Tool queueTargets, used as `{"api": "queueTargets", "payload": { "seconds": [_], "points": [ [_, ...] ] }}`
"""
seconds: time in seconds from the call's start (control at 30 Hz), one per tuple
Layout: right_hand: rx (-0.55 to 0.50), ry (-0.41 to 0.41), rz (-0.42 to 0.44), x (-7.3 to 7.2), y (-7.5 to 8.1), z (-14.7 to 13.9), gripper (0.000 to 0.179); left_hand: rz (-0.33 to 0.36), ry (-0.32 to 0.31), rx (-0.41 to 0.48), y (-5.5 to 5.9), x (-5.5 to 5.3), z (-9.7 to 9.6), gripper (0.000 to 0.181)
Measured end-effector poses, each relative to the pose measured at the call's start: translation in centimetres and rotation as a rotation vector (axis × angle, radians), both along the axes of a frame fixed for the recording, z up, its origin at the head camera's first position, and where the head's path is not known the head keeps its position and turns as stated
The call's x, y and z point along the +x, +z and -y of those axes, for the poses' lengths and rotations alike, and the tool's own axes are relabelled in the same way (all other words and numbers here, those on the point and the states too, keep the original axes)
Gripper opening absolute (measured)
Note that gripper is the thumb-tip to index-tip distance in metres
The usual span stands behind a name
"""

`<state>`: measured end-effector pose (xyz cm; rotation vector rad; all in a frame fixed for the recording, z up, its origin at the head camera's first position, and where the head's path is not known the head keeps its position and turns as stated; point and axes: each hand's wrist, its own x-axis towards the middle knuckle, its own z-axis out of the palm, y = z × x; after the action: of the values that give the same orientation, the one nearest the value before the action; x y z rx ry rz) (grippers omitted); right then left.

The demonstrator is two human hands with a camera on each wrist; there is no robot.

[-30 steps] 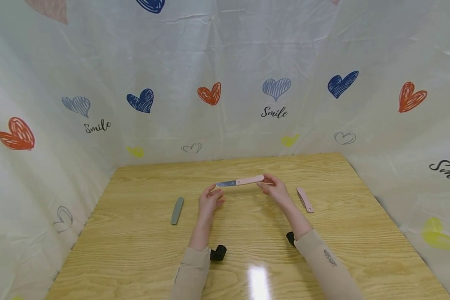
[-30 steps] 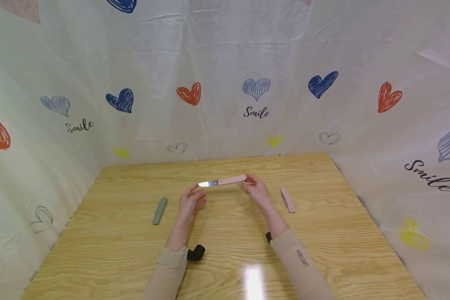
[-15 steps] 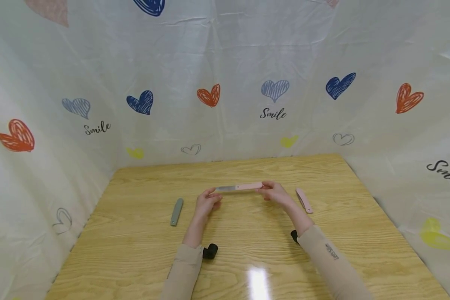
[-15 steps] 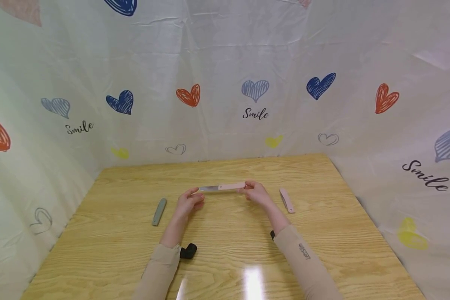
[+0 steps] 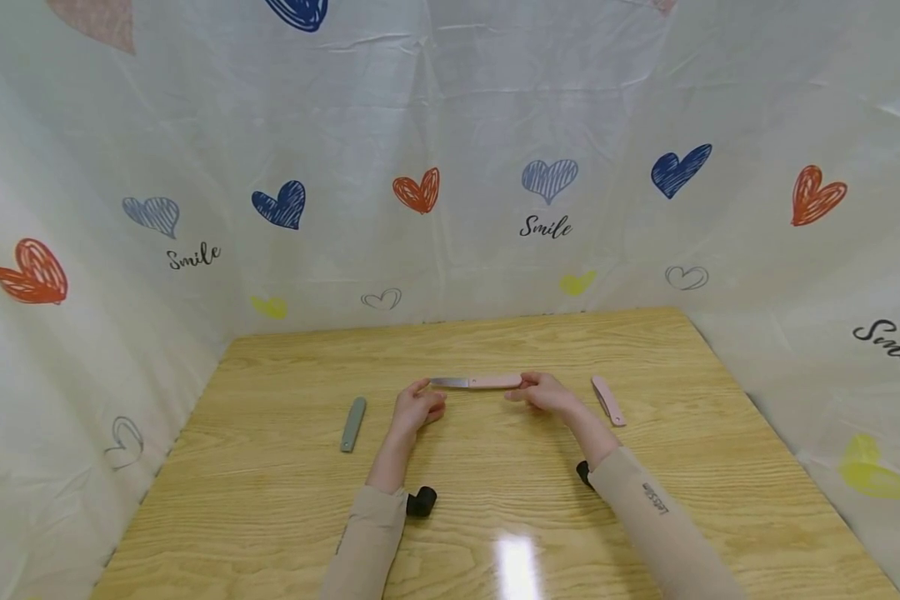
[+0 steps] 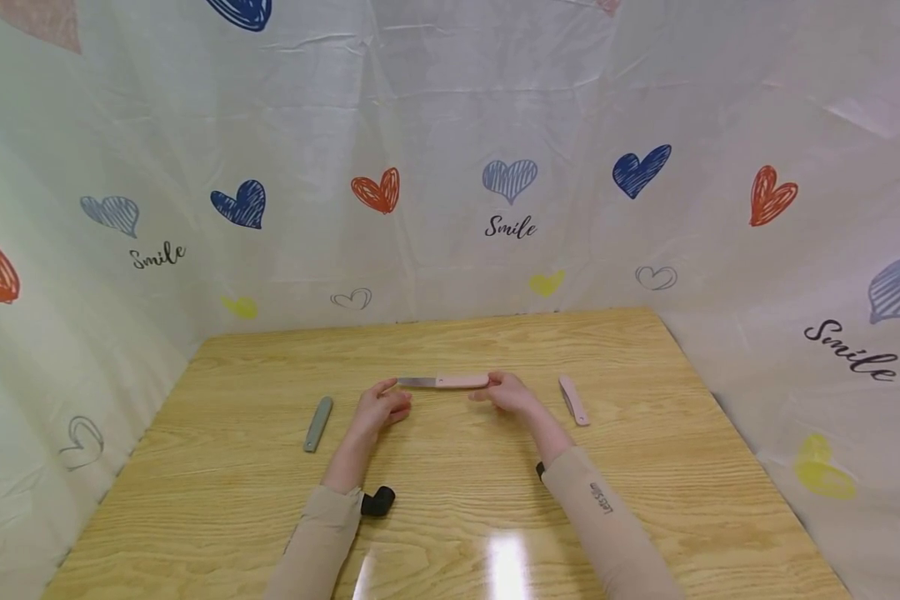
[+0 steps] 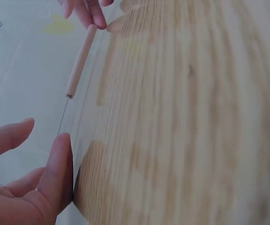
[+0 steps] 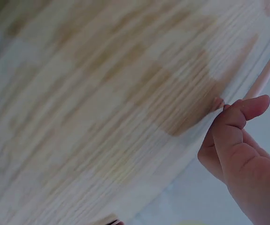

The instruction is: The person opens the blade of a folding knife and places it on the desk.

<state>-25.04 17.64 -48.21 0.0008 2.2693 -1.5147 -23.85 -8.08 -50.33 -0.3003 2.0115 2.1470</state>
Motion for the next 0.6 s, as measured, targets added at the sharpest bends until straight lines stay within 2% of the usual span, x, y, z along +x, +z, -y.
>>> {"api": "queueTargets", "payload": {
  "seconds": [0.13,0.6],
  "points": [
    [0.005,0.014,0.007,0.04,-0.17,-0.10,0.080,0.019,0.005,-0.005,-0.05,0.04,0.00,0.061],
    [0.035,0.017,-0.001,-0.16,-0.34,0.00,0.077,0.025,-0.050,-0.044,-0.35,0.09,0.13,0.065]
  ]
}}
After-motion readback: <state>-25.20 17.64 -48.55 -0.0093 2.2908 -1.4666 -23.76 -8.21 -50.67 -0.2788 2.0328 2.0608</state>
